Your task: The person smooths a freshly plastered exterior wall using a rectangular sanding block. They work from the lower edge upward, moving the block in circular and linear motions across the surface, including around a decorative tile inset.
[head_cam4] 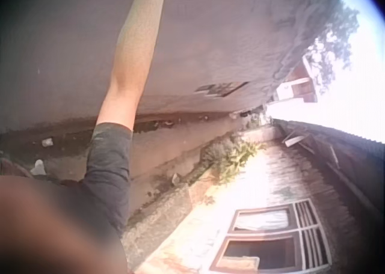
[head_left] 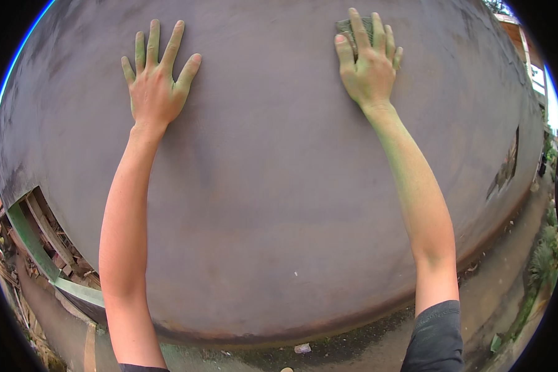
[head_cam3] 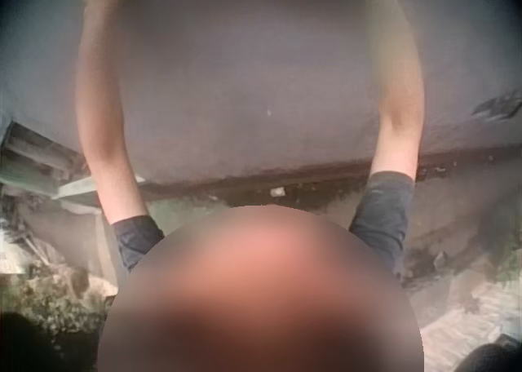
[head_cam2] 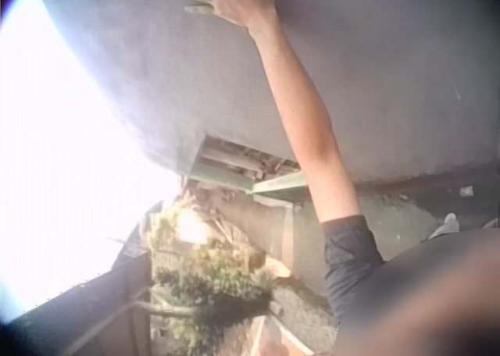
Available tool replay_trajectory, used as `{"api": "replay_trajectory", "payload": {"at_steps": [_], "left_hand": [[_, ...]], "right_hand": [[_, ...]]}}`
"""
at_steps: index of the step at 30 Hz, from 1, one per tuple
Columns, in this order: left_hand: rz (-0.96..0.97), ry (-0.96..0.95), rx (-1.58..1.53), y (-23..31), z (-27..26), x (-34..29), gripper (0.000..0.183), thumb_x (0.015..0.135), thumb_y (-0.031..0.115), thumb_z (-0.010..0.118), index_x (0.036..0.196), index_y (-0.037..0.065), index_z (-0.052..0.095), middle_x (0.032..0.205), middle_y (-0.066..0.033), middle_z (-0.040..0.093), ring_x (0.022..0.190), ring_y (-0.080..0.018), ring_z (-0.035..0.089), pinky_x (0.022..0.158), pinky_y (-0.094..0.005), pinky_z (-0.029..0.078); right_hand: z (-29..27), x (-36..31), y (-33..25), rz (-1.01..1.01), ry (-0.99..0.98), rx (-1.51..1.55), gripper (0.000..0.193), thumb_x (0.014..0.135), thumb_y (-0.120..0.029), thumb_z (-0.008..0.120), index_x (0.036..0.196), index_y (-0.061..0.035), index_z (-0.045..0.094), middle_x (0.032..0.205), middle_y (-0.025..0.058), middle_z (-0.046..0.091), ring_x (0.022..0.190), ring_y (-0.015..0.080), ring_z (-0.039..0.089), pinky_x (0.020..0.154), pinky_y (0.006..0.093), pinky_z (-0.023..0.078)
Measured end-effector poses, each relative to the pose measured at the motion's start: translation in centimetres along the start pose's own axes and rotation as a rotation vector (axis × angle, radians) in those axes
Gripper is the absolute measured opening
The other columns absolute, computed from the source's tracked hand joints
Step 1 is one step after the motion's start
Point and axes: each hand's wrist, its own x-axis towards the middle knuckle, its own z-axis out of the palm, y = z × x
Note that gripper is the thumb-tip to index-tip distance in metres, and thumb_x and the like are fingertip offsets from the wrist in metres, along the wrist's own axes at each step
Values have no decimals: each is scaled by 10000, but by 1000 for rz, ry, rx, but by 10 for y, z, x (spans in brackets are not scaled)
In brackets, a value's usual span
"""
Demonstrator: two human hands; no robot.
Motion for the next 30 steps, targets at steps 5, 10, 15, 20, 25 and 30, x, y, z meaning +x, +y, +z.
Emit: {"api": "replay_trajectory", "payload": {"at_steps": [5,10,15,20,25,30], "left_hand": [[86,18,16,26,10,44,648,1056,584,495,1650,359,371,1747,-56,275,1607,-353,228,1266,-653,166],[248,-124,-143,70,-14,5,690,1008,641,543,1631,385,396,1739,-50,282,1600,-334,250,1276,-657,185],[609,-484,-363,147,-36,-79,770,983,678,519,1666,401,296,1767,-6,206,1632,-270,163,1313,-616,101],[924,-581,-326,218,-54,-180,765,1045,619,428,1704,329,171,1784,26,127,1642,-201,102,1332,-559,21],[1159,-693,-334,240,-91,-281,755,1069,594,379,1709,261,157,1788,32,104,1643,-174,81,1341,-503,4],[1079,-646,-313,181,-82,-261,750,1050,662,358,1701,341,172,1777,100,134,1633,-131,113,1348,-485,15]], "right_hand": [[-31,-86,-111,-830,-499,421,562,971,-515,665,1515,-447,542,1629,88,441,1504,344,406,1259,667,197],[-50,-54,-1,-330,-307,129,554,1011,-475,626,1545,-360,535,1647,96,433,1519,367,386,1265,647,196],[-16,20,39,-16,-5,9,541,1020,-436,618,1544,-329,540,1639,123,435,1497,447,379,1219,693,225],[-13,-42,-62,-414,-233,236,552,977,-497,670,1510,-404,557,1652,76,415,1509,389,378,1214,711,222],[-67,-169,-96,-956,-712,475,462,1039,-475,581,1496,-426,530,1674,-3,390,1561,251,341,1301,609,186],[-63,-118,-18,-838,-556,469,513,1000,-524,626,1497,-426,547,1675,-16,406,1557,215,350,1313,562,179]]}}
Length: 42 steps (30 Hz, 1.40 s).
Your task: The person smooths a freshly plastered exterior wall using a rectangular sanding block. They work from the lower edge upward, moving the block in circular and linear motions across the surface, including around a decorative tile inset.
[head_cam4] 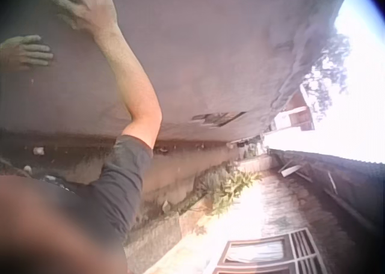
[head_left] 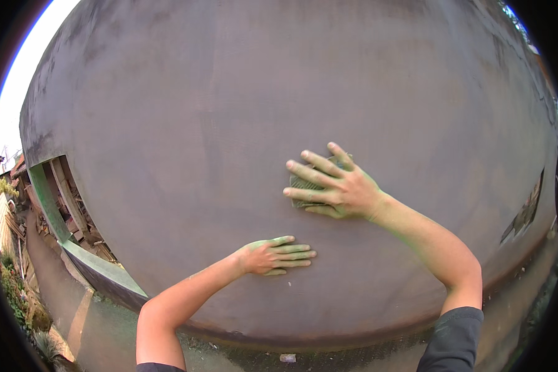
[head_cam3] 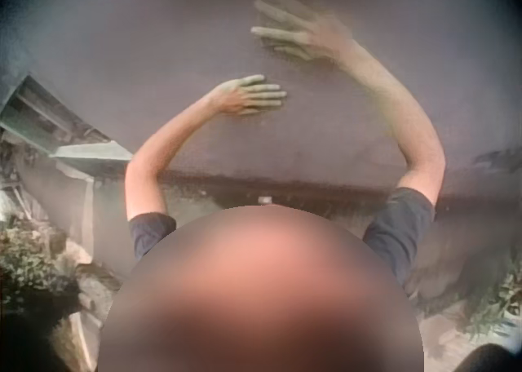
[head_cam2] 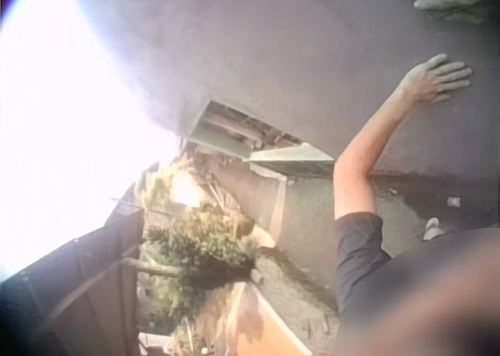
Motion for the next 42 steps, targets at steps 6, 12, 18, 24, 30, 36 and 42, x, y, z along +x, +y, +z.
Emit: {"api": "replay_trajectory", "payload": {"at_steps": [6,12,18,24,30,36,42], "left_hand": [[-770,263,55,-181,-72,-9,730,989,698,513,1637,387,387,1751,-15,270,1621,-295,208,1304,-602,101],[-1165,695,263,-280,-119,93,703,995,593,590,1627,332,426,1730,-120,293,1595,-409,232,1240,-700,167],[-871,636,66,-197,-107,172,631,1037,472,563,1634,345,406,1749,-92,256,1605,-350,236,1264,-661,156],[-605,389,-107,-43,-55,183,691,1019,528,555,1658,363,348,1751,-13,267,1617,-253,230,1308,-588,98],[-424,281,-95,27,-19,182,707,1039,542,499,1682,347,279,1752,35,262,1604,-191,253,1321,-542,120],[-411,345,-197,33,-12,176,697,1045,513,499,1682,323,288,1746,31,279,1601,-180,258,1309,-501,188],[-437,291,-73,35,-15,179,678,1027,549,510,1659,369,343,1732,49,316,1591,-186,284,1313,-545,129]], "right_hand": [[-82,-20,166,746,514,-454,551,1023,-497,614,1547,-347,535,1638,84,445,1512,396,380,1221,671,255],[-7,-22,11,334,200,-128,618,973,-501,674,1559,-401,506,1674,75,394,1547,359,340,1268,652,159],[-24,-116,9,-244,-256,108,543,1014,-511,631,1536,-460,492,1633,-30,467,1496,216,434,1320,491,187],[-106,-122,173,611,358,-395,602,993,-510,641,1542,-281,547,1660,98,422,1536,371,362,1267,597,208],[-55,18,156,639,576,-490,594,992,-571,617,1544,-374,521,1614,115,450,1505,431,365,1190,736,253],[6,28,0,-100,75,34,601,971,-579,641,1538,-453,489,1650,11,423,1540,294,361,1267,636,232],[-57,2,132,503,385,-307,577,1017,-561,596,1563,-410,488,1658,27,419,1538,320,365,1259,624,236]]}}
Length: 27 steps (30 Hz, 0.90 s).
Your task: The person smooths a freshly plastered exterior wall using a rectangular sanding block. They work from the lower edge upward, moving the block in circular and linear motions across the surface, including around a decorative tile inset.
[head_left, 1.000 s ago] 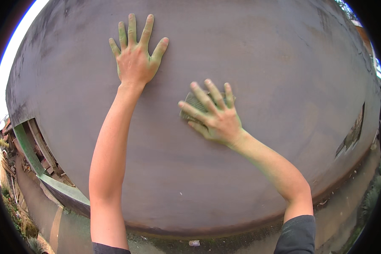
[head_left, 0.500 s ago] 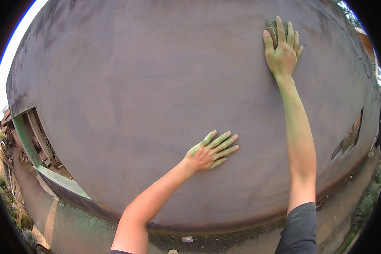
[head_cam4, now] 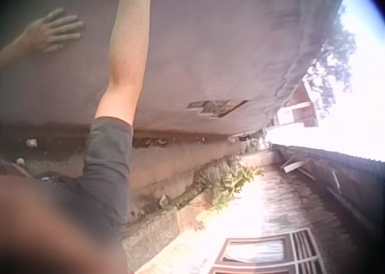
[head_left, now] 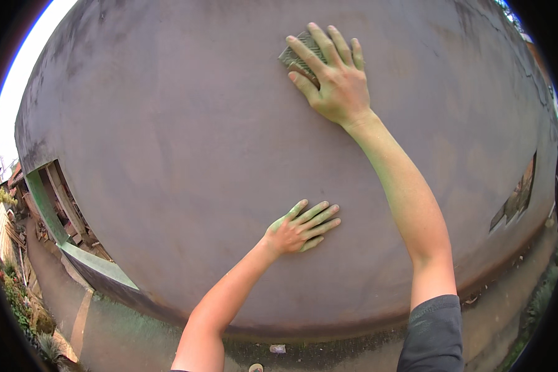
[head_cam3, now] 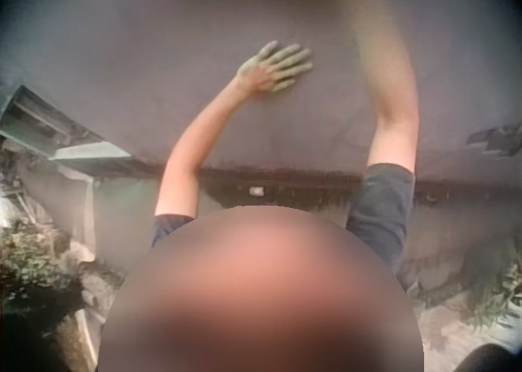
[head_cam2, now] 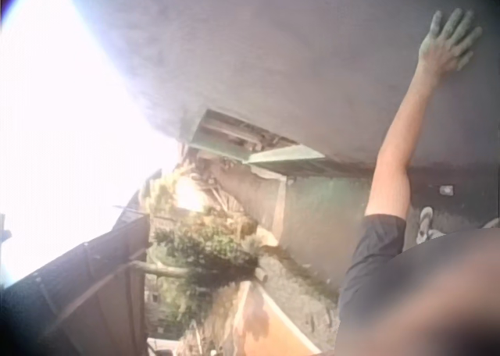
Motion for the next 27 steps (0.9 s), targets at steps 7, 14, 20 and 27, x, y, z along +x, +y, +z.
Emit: {"api": "replay_trajectory", "payload": {"at_steps": [7,14,20,27], "left_hand": [[-4,-28,102,1,2,-2,690,1048,596,415,1685,385,257,1760,66,235,1625,-189,193,1321,-560,32],[10,-14,2,-8,-10,0,730,1039,579,463,1693,349,235,1765,74,214,1618,-153,197,1323,-533,98],[-202,103,55,-140,-73,5,732,974,632,569,1633,356,411,1727,-44,330,1611,-296,242,1300,-582,122],[-648,385,322,-276,-118,75,766,980,655,587,1648,338,383,1758,-109,219,1609,-413,184,1263,-673,145]], "right_hand": [[-1,38,21,573,217,-257,607,1022,-479,582,1588,-295,464,1665,145,370,1549,384,321,1262,643,201],[11,-25,-94,-312,-184,268,574,991,-533,640,1540,-429,507,1658,41,410,1526,320,378,1268,611,244],[-30,-38,61,136,56,-108,564,1010,-519,615,1542,-351,534,1625,71,459,1514,360,389,1245,617,253],[-54,-49,149,728,222,-330,641,1054,-526,517,1637,-290,393,1672,190,347,1536,464,304,1232,674,217]]}}
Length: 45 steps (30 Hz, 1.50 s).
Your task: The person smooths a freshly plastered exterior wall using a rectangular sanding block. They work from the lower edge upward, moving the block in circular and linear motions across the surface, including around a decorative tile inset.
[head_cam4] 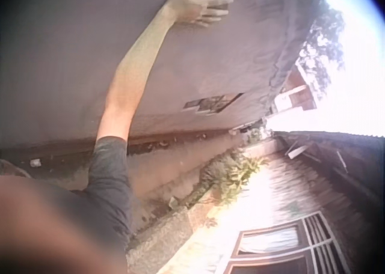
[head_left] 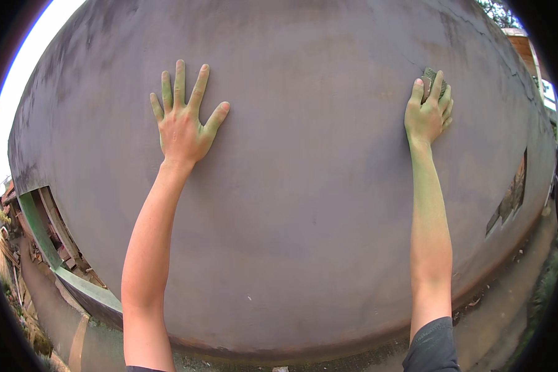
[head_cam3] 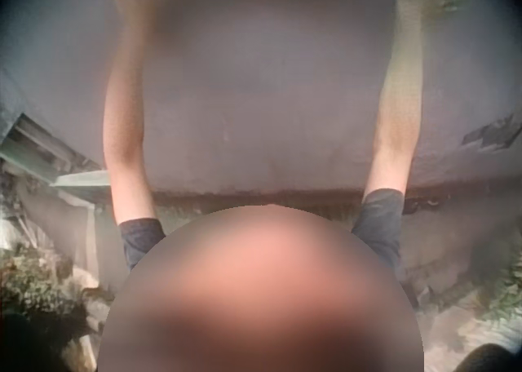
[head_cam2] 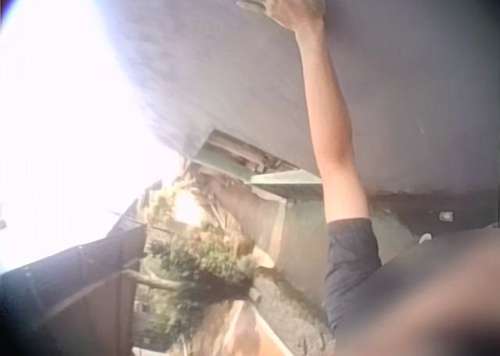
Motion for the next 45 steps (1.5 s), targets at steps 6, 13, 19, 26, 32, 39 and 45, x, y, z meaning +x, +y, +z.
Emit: {"api": "replay_trajectory", "payload": {"at_steps": [6,13,19,26,32,39,45], "left_hand": [[14,85,-13,53,18,83,683,1027,638,514,1639,363,384,1736,-116,277,1602,-380,228,1266,-670,163],[418,-113,-273,126,7,15,630,1031,494,575,1625,357,415,1740,-40,289,1600,-292,263,1296,-588,192],[484,-414,-369,163,-22,-98,663,1004,512,585,1625,355,416,1743,-7,284,1600,-252,269,1306,-574,180],[575,-379,-360,180,-11,-171,668,1037,570,500,1650,345,364,1725,47,318,1594,-207,277,1314,-525,176],[373,-302,-186,70,-31,-158,710,953,658,582,1594,374,474,1719,-2,348,1599,-263,275,1302,-587,128],[-665,-45,78,12,4,-97,699,1070,548,498,1685,277,305,1766,-129,189,1614,-445,139,1238,-708,126],[-88,-11,-55,114,6,-54,667,1051,497,547,1661,297,367,1758,-123,220,1610,-424,181,1247,-696,134]], "right_hand": [[-32,-130,-138,-703,-352,284,570,997,-494,637,1547,-400,515,1648,107,408,1514,385,372,1225,687,242],[-75,-183,-30,-936,-489,328,558,996,-517,629,1530,-390,534,1666,81,410,1530,351,376,1277,585,197],[-18,-42,-45,-177,-72,120,597,1046,-521,537,1595,-293,477,1670,167,372,1538,465,309,1226,699,188],[7,-96,-225,-754,-151,452,538,1027,-546,565,1539,-387,522,1619,105,452,1518,393,373,1247,679,228],[-7,-55,-131,-670,-177,329,554,1020,-562,582,1544,-394,516,1638,76,436,1525,358,377,1254,633,244],[-16,-63,-26,52,-11,76,625,1047,-531,523,1606,-257,463,1657,195,369,1525,513,292,1198,735,224],[-101,-298,-77,-963,-513,420,595,998,-527,617,1567,-457,459,1693,3,368,1571,267,315,1300,590,141]]}}
